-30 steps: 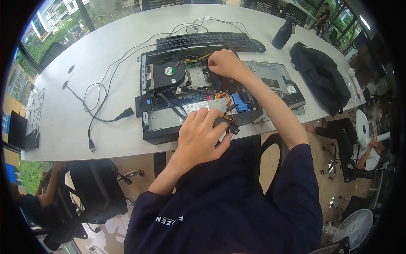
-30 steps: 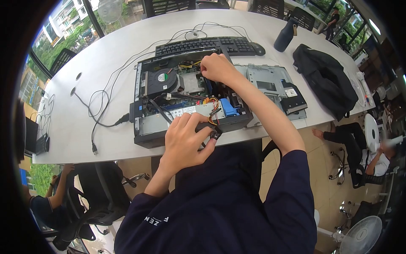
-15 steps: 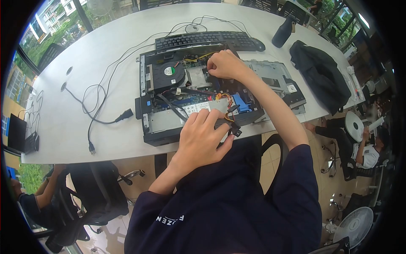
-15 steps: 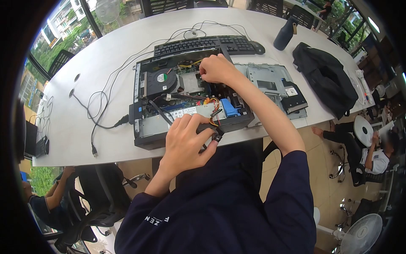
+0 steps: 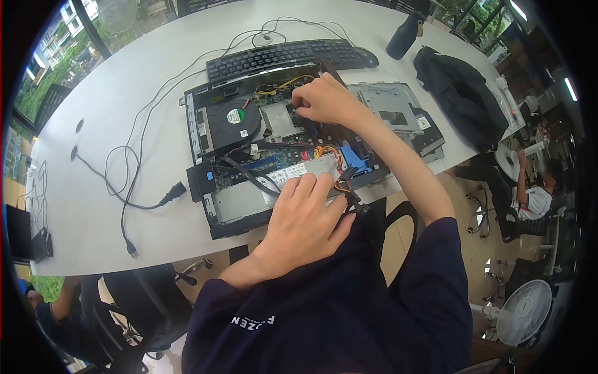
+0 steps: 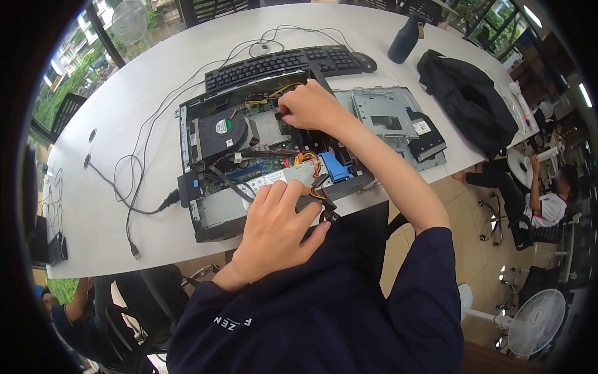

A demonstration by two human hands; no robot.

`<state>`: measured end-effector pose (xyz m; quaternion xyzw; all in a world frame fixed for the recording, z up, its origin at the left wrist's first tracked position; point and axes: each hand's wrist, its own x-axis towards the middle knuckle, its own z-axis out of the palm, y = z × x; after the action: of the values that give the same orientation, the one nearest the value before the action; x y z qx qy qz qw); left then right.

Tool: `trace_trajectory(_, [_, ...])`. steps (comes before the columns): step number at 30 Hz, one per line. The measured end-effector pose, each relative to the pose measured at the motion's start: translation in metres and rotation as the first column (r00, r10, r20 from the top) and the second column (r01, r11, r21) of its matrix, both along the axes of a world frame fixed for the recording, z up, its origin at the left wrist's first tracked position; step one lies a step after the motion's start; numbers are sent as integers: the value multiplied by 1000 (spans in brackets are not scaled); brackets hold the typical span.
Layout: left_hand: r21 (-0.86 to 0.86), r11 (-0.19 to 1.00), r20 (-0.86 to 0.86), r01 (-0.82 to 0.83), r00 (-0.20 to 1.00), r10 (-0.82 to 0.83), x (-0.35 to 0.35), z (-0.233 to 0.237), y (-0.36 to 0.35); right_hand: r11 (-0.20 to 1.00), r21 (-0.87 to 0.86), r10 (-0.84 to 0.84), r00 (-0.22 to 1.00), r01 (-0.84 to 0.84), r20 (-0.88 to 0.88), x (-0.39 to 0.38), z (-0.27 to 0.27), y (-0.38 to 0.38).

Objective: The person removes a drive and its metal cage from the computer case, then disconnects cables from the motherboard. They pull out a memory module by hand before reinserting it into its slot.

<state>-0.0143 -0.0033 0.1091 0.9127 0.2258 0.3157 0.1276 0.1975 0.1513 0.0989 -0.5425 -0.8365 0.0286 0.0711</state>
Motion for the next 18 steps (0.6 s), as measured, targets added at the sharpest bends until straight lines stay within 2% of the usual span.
trace_trajectory(2, [9, 1000, 1, 17, 1000, -17, 0, 0, 2, 1000, 18, -9, 1000, 9, 10, 1, -2, -2])
trace_trajectory(4, [5, 1000, -1, 29, 1000, -29, -1, 1, 4, 979, 197, 41, 993, -62, 109, 2, -7, -3])
trace_trajectory(5, [3, 999, -6, 37, 999, -37, -2, 0, 4, 979, 194, 38, 993, -59, 111, 1, -11, -3])
trace_trajectory(7, [-1, 999, 6, 43, 999, -43, -2, 0, 5, 948, 291, 59, 971, -126, 230, -1, -15, -1])
trace_trajectory(10, [2, 999, 23, 43, 999, -43, -3, -2, 5, 953, 259, 72, 949, -156, 306, -2, -17, -1])
trace_trajectory(18, [19, 1000, 44, 18, 999, -18, -2, -7, 1, 963, 224, 56, 927, -147, 370, 2, -28, 4])
